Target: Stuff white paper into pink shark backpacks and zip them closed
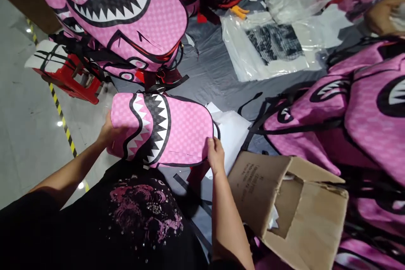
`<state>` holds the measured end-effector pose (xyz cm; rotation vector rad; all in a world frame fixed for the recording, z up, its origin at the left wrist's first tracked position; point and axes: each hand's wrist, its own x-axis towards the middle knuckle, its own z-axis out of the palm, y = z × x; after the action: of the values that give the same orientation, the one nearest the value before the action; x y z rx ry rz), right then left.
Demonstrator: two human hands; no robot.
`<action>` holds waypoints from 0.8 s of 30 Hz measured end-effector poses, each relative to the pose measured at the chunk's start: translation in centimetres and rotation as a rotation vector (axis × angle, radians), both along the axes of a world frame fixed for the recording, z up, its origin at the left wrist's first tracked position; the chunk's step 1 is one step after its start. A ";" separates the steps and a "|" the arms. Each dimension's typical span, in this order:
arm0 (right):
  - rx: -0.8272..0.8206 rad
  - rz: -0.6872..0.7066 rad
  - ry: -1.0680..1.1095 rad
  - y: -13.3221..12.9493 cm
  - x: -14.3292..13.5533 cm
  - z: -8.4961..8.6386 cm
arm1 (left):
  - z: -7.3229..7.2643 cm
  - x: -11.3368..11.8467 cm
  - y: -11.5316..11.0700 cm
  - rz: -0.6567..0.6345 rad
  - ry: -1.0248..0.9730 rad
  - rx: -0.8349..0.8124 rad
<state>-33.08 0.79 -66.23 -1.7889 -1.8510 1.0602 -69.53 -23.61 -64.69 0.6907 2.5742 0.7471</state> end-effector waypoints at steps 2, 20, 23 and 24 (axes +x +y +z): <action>-0.016 0.014 -0.047 -0.6 -1.1 -0.2 | -1.2 -0.2 -0.3 0.054 -0.082 0.042; -0.448 0.119 0.459 -16.9 1.0 -5.3 | -2.7 -1.6 0.0 0.119 0.004 0.061; -0.382 -0.046 0.483 -16.0 1.0 -5.9 | -2.6 -1.6 -0.2 0.101 0.008 0.071; -0.305 -0.123 0.469 -14.9 1.4 -5.8 | -2.6 -1.6 -0.3 0.097 0.005 0.079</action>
<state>-31.71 -14.08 -72.04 -1.5966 -1.3391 1.6162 -71.12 -23.87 -67.26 0.5951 2.6108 0.8829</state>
